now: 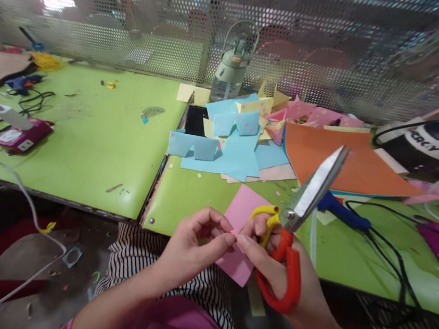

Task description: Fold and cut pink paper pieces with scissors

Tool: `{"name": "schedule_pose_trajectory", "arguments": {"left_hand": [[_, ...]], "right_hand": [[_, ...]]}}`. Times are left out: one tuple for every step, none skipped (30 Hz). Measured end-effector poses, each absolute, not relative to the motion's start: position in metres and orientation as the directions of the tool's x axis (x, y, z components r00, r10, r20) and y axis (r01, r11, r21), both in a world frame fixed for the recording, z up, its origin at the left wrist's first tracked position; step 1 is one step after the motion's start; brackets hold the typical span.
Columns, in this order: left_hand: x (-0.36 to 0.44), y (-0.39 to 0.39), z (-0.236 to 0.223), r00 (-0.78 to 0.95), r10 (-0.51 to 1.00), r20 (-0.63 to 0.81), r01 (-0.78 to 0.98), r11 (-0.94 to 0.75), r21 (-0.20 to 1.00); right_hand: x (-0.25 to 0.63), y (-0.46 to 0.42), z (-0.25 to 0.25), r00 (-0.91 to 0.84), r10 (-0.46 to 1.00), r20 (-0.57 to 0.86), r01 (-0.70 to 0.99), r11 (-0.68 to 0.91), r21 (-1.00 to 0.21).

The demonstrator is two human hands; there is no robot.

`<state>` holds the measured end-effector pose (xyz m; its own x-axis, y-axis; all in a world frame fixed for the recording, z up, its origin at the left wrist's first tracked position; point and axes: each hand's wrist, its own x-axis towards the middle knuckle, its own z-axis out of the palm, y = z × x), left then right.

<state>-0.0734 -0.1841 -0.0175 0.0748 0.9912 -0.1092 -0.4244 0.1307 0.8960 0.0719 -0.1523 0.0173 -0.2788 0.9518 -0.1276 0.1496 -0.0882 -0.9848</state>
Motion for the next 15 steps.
{"name": "schedule_pose_trajectory", "arguments": {"left_hand": [[-0.074, -0.183, -0.017, 0.086, 0.99, -0.116, -0.429, 0.142, 0.892], [-0.075, -0.181, -0.017, 0.106, 0.987, -0.124, -0.431, 0.158, 0.888], [-0.076, -0.178, -0.017, 0.13, 0.983, -0.131, -0.43, 0.175, 0.886], [-0.077, -0.175, -0.017, 0.157, 0.978, -0.136, -0.422, 0.191, 0.886], [-0.079, -0.171, -0.016, 0.179, 0.974, -0.139, -0.413, 0.203, 0.888], [-0.081, -0.167, -0.015, 0.19, 0.972, -0.14, -0.402, 0.207, 0.892], [-0.083, -0.163, -0.013, 0.194, 0.971, -0.141, -0.39, 0.208, 0.897], [-0.085, -0.159, -0.011, 0.197, 0.97, -0.144, -0.376, 0.211, 0.902], [-0.087, -0.155, -0.01, 0.2, 0.968, -0.154, -0.362, 0.219, 0.906], [-0.088, -0.151, -0.008, 0.206, 0.964, -0.167, -0.35, 0.232, 0.908], [-0.089, -0.147, -0.007, 0.217, 0.959, -0.182, -0.341, 0.249, 0.907], [-0.089, -0.144, -0.006, 0.233, 0.952, -0.198, -0.336, 0.27, 0.902], [-0.088, -0.141, -0.006, 0.25, 0.945, -0.212, -0.34, 0.29, 0.894], [-0.087, -0.138, -0.007, 0.267, 0.937, -0.224, -0.354, 0.311, 0.882], [-0.085, -0.135, -0.008, 0.287, 0.929, -0.236, -0.373, 0.335, 0.866]], "right_hand": [[0.071, -0.152, 0.018, -0.274, 0.953, -0.127, 0.151, -0.087, -0.985], [0.07, -0.152, 0.02, -0.272, 0.954, -0.129, 0.157, -0.088, -0.984], [0.071, -0.15, 0.022, -0.278, 0.951, -0.137, 0.171, -0.091, -0.981], [0.073, -0.148, 0.024, -0.284, 0.947, -0.147, 0.195, -0.093, -0.976], [0.076, -0.145, 0.026, -0.288, 0.945, -0.156, 0.23, -0.09, -0.969], [0.081, -0.142, 0.027, -0.288, 0.945, -0.157, 0.273, -0.076, -0.959], [0.088, -0.138, 0.028, -0.283, 0.948, -0.147, 0.322, -0.05, -0.946], [0.096, -0.133, 0.029, -0.27, 0.955, -0.124, 0.37, -0.016, -0.929], [0.105, -0.129, 0.029, -0.259, 0.961, -0.094, 0.413, 0.023, -0.91], [0.114, -0.125, 0.029, -0.243, 0.967, -0.071, 0.447, 0.047, -0.893], [0.122, -0.122, 0.028, -0.227, 0.972, -0.067, 0.472, 0.049, -0.88], [0.129, -0.12, 0.026, -0.21, 0.975, -0.071, 0.489, 0.042, -0.871], [0.135, -0.119, 0.024, -0.196, 0.977, -0.085, 0.499, 0.025, -0.867], [0.139, -0.119, 0.022, -0.188, 0.977, -0.102, 0.504, 0.007, -0.864], [0.142, -0.119, 0.019, -0.186, 0.975, -0.122, 0.509, -0.011, -0.861]]}}
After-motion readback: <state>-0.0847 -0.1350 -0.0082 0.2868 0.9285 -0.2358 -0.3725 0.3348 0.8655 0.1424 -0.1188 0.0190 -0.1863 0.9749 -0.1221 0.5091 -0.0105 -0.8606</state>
